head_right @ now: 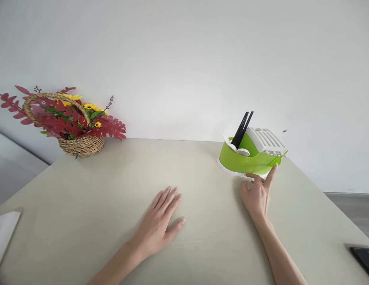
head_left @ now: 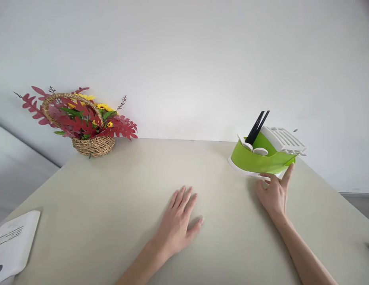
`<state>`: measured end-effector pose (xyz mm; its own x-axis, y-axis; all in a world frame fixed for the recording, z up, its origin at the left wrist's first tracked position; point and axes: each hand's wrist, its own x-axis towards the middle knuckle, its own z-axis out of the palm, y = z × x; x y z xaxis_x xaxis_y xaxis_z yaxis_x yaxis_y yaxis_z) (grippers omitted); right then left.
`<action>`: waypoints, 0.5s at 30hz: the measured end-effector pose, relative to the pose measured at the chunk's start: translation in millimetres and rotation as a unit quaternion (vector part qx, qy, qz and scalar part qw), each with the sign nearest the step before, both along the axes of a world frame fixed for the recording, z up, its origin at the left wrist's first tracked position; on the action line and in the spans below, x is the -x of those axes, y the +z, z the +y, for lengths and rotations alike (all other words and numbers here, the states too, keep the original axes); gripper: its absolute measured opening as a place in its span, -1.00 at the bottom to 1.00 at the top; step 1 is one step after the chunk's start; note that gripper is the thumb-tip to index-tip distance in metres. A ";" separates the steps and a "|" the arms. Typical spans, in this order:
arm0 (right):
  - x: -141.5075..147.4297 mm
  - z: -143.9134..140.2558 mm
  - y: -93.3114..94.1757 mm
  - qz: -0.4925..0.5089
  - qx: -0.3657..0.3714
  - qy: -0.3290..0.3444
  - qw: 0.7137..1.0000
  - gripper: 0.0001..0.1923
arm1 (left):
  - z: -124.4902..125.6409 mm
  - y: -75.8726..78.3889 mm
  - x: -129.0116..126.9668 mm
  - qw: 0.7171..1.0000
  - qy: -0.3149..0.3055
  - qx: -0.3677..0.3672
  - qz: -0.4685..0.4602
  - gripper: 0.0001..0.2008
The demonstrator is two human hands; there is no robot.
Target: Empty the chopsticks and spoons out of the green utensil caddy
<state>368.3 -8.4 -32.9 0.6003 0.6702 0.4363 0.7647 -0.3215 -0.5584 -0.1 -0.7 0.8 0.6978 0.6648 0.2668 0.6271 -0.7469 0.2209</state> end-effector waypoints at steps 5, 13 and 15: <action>-3.4 2.5 -5.9 -0.013 -0.009 0.012 1.000 -0.68 | -0.1 0.2 -0.2 1.000 0.001 -0.001 0.006 -0.34; -2.2 0.0 -3.5 0.004 0.006 0.013 1.000 -0.72 | 0.9 -1.1 0.0 1.000 0.000 -0.001 0.001 -0.33; -0.3 -0.8 -3.1 0.001 0.004 0.015 1.000 -0.73 | 1.1 -1.5 0.0 1.000 0.000 -0.003 -0.003 -0.33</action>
<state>368.6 -9.2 -36.0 0.5809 0.6916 0.4292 0.7726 -0.3025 -0.5581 -0.1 0.3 -0.7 0.6959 0.6632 0.2754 0.6258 -0.7482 0.2205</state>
